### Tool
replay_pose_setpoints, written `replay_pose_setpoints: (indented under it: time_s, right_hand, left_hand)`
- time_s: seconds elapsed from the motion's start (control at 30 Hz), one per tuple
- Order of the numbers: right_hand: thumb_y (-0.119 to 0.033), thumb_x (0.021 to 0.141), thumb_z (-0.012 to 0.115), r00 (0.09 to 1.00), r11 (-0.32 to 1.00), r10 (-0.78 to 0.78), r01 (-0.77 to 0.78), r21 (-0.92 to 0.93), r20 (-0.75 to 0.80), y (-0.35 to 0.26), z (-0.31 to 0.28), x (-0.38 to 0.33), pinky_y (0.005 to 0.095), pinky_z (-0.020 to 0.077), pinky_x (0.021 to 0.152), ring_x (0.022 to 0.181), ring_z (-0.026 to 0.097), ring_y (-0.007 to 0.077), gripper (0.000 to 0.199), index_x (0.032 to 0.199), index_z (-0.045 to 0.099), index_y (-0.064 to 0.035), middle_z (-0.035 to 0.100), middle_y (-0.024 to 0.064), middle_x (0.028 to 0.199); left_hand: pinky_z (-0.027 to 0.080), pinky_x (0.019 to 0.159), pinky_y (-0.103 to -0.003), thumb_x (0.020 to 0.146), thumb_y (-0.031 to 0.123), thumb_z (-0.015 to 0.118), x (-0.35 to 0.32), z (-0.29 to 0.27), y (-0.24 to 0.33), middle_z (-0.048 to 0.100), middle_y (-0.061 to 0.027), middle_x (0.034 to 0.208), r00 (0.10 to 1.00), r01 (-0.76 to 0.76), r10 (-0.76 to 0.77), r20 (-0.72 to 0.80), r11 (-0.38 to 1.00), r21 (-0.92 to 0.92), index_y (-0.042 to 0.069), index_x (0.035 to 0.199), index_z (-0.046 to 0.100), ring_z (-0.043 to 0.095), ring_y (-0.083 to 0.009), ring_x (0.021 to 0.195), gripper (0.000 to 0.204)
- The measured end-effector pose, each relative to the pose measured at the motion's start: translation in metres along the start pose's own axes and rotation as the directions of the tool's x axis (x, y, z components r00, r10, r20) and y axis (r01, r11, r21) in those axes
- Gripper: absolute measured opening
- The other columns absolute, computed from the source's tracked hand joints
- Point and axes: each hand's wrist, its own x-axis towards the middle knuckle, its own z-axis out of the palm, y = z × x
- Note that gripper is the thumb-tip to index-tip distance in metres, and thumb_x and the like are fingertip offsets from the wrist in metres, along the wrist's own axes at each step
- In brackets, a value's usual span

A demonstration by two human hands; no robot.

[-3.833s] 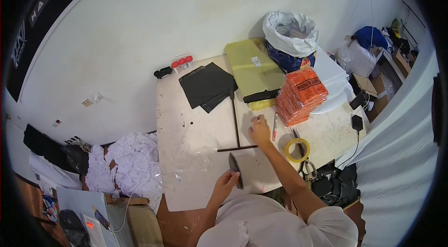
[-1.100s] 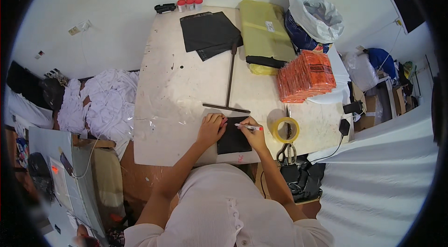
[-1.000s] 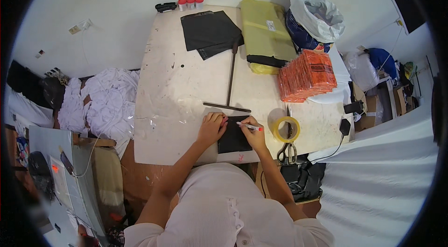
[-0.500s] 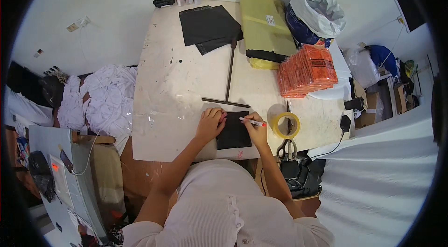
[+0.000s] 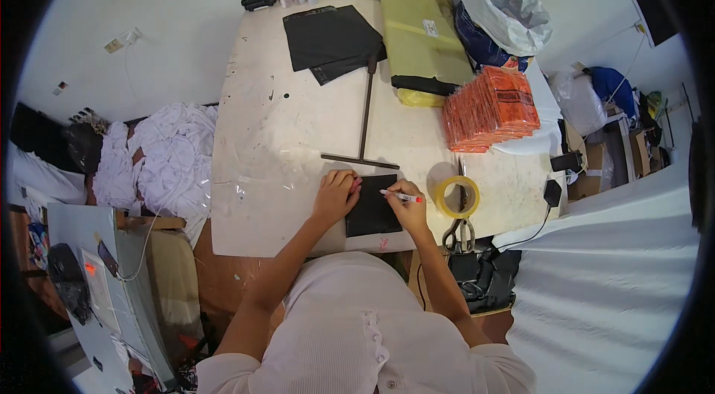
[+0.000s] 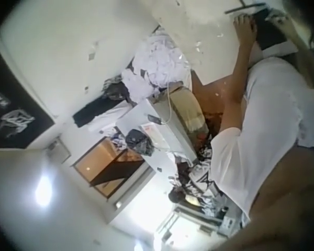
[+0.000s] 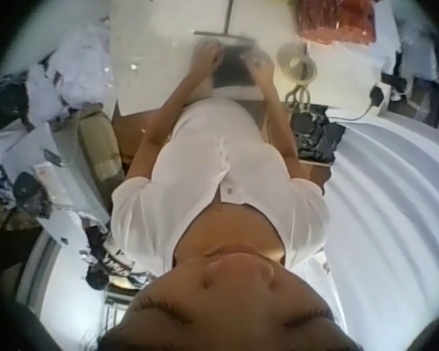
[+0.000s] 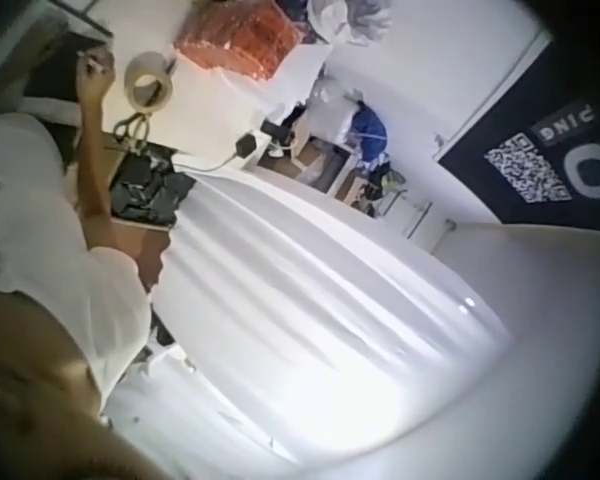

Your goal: Packaging and labeling small black square items using tape, scissors, and a marker.

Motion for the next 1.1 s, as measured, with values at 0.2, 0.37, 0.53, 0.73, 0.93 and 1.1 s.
replay_pose_setpoints:
  time_s: [0.2, 0.37, 0.53, 0.73, 0.93, 1.1]
  right_hand:
    - [-0.010, 0.072, 0.060, 0.984, 0.980, 0.155, -0.143, 0.136, -0.084, 0.023, 0.002, -0.001, 0.0315, 0.0433, 0.060, 0.066, 0.056, 0.0233, 0.009, 0.074, 0.055, -0.0028, 0.058, 0.0101, 0.069]
    - [-0.009, 0.071, 0.060, 0.984, 0.962, 0.169, -0.154, 0.224, -0.050, 0.026, 0.001, -0.002, 0.0306, 0.0434, 0.061, 0.066, 0.056, 0.0229, 0.008, 0.074, 0.055, -0.0024, 0.057, 0.0102, 0.068]
    - [-0.009, 0.072, 0.060, 0.983, 0.983, 0.131, -0.112, 0.144, -0.132, 0.031, 0.002, -0.002, 0.0296, 0.0433, 0.061, 0.064, 0.056, 0.0231, 0.008, 0.073, 0.055, -0.0025, 0.056, 0.0106, 0.068]
    - [-0.005, 0.078, 0.054, 0.976, 0.864, 0.192, -0.119, 0.490, -0.102, 0.015, -0.005, 0.009, 0.0264, 0.0425, 0.059, 0.063, 0.056, 0.0155, 0.004, 0.076, 0.053, -0.0018, 0.057, 0.0049, 0.066]
    - [-0.007, 0.082, 0.050, 0.929, 0.616, 0.371, -0.254, 0.746, 0.010, -0.027, -0.052, 0.023, 0.0178, 0.0263, 0.046, 0.048, 0.038, 0.0033, 0.016, 0.068, 0.043, -0.0095, 0.050, -0.0001, 0.057]
    - [-0.009, 0.084, 0.051, 0.946, 0.651, 0.323, -0.241, 0.720, 0.024, -0.044, -0.054, 0.023, 0.0192, 0.0273, 0.045, 0.047, 0.041, 0.0042, 0.020, 0.067, 0.041, -0.0096, 0.049, -0.0005, 0.058]
  left_hand:
    - [0.037, 0.083, -0.037, 0.077, 0.018, 0.060, 0.001, 0.000, 0.001, 0.053, -0.0049, 0.101, 1.000, 0.000, 0.000, 0.001, 1.000, -0.001, 0.005, 0.091, 0.055, 0.047, -0.0246, 0.098, 0.020]
    - [0.037, 0.083, -0.037, 0.077, 0.018, 0.059, 0.000, 0.000, 0.001, 0.053, -0.0052, 0.101, 1.000, 0.008, -0.008, 0.006, 1.000, 0.002, 0.004, 0.091, 0.055, 0.046, -0.0249, 0.098, 0.020]
    - [0.036, 0.083, -0.036, 0.078, 0.019, 0.059, 0.001, -0.001, 0.001, 0.053, -0.0048, 0.101, 1.000, 0.009, -0.009, 0.014, 1.000, 0.001, 0.004, 0.091, 0.056, 0.045, -0.0245, 0.099, 0.020]
    - [0.033, 0.084, -0.037, 0.082, 0.026, 0.058, 0.001, -0.007, 0.012, 0.053, -0.0056, 0.096, 0.998, -0.063, 0.063, -0.001, 0.997, 0.033, 0.006, 0.090, 0.056, 0.046, -0.0240, 0.095, 0.022]
    - [0.033, 0.076, -0.036, 0.080, 0.031, 0.060, 0.008, -0.021, 0.036, 0.054, -0.0051, 0.076, 0.969, -0.242, 0.242, -0.050, 0.970, 0.006, 0.007, 0.081, 0.054, 0.047, -0.0228, 0.079, 0.024]
    - [0.033, 0.073, -0.035, 0.077, 0.027, 0.064, 0.012, -0.030, 0.054, 0.052, -0.0023, 0.066, 0.953, -0.300, 0.297, -0.055, 0.950, -0.082, 0.008, 0.076, 0.054, 0.046, -0.0208, 0.071, 0.021]
